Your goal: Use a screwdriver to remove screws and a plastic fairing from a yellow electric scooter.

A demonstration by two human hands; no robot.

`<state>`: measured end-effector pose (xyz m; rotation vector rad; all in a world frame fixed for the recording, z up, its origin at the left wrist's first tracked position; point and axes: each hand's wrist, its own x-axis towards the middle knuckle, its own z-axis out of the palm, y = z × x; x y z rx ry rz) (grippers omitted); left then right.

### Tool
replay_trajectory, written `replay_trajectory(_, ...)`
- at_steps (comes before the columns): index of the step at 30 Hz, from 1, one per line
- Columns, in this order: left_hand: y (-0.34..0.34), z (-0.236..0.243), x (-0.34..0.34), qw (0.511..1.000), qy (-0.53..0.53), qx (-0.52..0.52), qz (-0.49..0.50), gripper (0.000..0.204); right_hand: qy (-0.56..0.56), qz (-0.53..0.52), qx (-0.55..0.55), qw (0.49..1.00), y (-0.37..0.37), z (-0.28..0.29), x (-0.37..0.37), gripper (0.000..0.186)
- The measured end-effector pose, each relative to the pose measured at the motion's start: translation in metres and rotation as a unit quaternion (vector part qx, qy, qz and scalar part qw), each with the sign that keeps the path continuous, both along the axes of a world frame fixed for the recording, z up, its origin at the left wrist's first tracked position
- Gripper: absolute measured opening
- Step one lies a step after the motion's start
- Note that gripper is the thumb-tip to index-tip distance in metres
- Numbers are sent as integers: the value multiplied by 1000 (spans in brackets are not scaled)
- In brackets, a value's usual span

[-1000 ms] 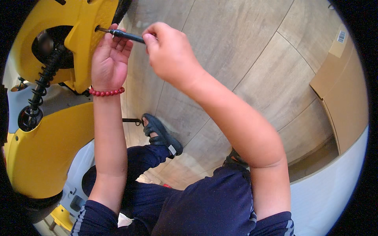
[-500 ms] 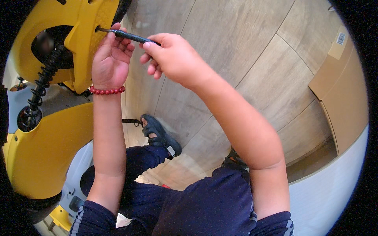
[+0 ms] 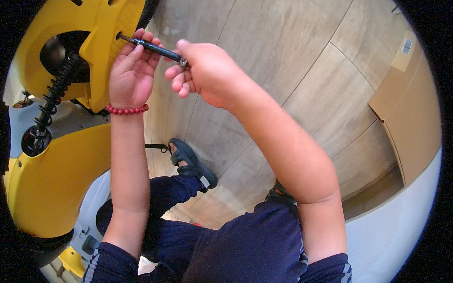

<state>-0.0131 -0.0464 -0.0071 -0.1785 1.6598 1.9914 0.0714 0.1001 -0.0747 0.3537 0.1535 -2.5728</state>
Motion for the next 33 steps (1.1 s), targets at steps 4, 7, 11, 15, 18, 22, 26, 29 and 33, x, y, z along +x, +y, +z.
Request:
replay_trajectory(4,-3,-4,-6,1000,-10,-12,-10,22,187,-171,563,786,-14,5,-3,36)
replay_trajectory(7,-2,-4,-6,999,1,-25,-24,21,199,-265,605,724,-20,8,-1,35)
replay_trajectory(11,-5,-5,-6,1000,-21,-11,2,22,-88,-162,139,973,-14,18,-4,33)
replay_trajectory(15,5,-6,-4,999,-21,-22,26,20,-5,-138,177,975,-17,12,-3,32)
replay_trajectory(18,4,-7,-5,1000,-7,-16,25,15,215,-200,657,694,-19,13,1,34)
replay_trajectory(22,2,-5,-6,1000,0,-22,-12,16,267,-357,690,570,-21,3,-3,36)
replay_trajectory(26,8,-3,-2,999,9,-47,24,18,-53,-122,242,961,5,15,1,45)
replay_trajectory(29,10,-3,-2,999,10,-35,17,19,-7,-6,125,992,13,5,3,52)
replay_trajectory(33,5,-9,-8,1000,-8,14,7,19,218,-169,602,749,-2,2,4,51)
